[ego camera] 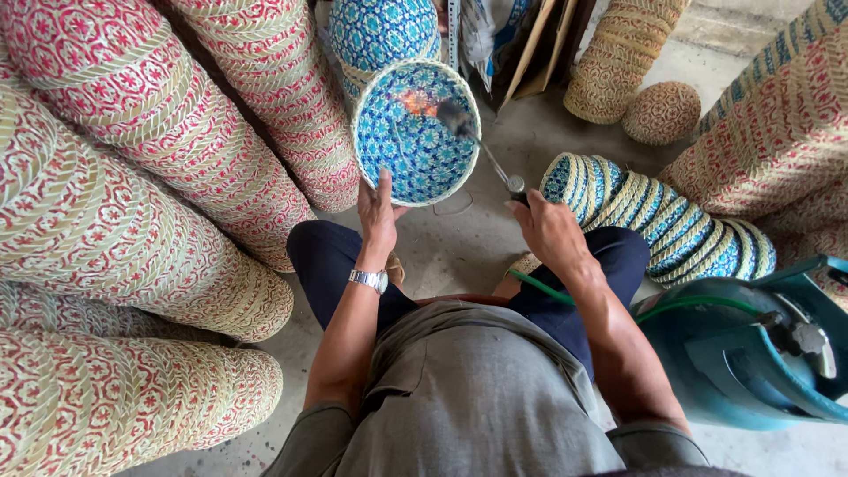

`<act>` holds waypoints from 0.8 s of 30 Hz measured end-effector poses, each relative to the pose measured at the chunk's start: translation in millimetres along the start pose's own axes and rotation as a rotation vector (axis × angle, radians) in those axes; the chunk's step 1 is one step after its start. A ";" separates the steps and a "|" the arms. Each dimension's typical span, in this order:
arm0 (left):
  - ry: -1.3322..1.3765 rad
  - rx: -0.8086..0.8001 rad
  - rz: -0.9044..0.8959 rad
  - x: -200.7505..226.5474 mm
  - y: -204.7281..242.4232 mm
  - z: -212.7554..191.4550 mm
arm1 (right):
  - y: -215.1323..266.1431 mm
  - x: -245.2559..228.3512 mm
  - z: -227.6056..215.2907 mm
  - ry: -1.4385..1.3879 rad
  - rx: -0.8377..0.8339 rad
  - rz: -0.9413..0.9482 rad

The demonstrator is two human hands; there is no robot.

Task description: The person uses a handheld blowtorch to apply heat to the surface of woven baskets. They rotate each basket to treat different areas, then place it back in a stack. The process is repeated for multiple baskets.

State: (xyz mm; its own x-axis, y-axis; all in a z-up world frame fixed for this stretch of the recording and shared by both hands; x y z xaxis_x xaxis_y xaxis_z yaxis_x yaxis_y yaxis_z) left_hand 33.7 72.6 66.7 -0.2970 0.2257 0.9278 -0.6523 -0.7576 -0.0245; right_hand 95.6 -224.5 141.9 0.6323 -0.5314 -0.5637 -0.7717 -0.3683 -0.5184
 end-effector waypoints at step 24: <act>0.494 -0.096 -0.421 -85.0 42.2 -2.1 | -6.8 9.3 35.1 -0.201 0.213 0.260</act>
State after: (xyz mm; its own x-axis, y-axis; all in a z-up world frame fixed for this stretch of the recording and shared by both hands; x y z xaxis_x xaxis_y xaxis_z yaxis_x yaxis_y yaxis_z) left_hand 30.0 22.8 -14.0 -0.2726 0.7632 0.5859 -0.8354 -0.4899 0.2494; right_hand 109.1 -200.1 117.6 0.4349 -0.4182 -0.7975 -0.8897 -0.0631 -0.4521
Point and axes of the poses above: each hand's wrist, its own y-axis away from the middle knuckle, its own z-axis out of the palm, x = y × z, the point moved 1 cm from there along -y, towards the middle knuckle, and after that the axes turned 13 degrees about x, right-handed, at the moved point
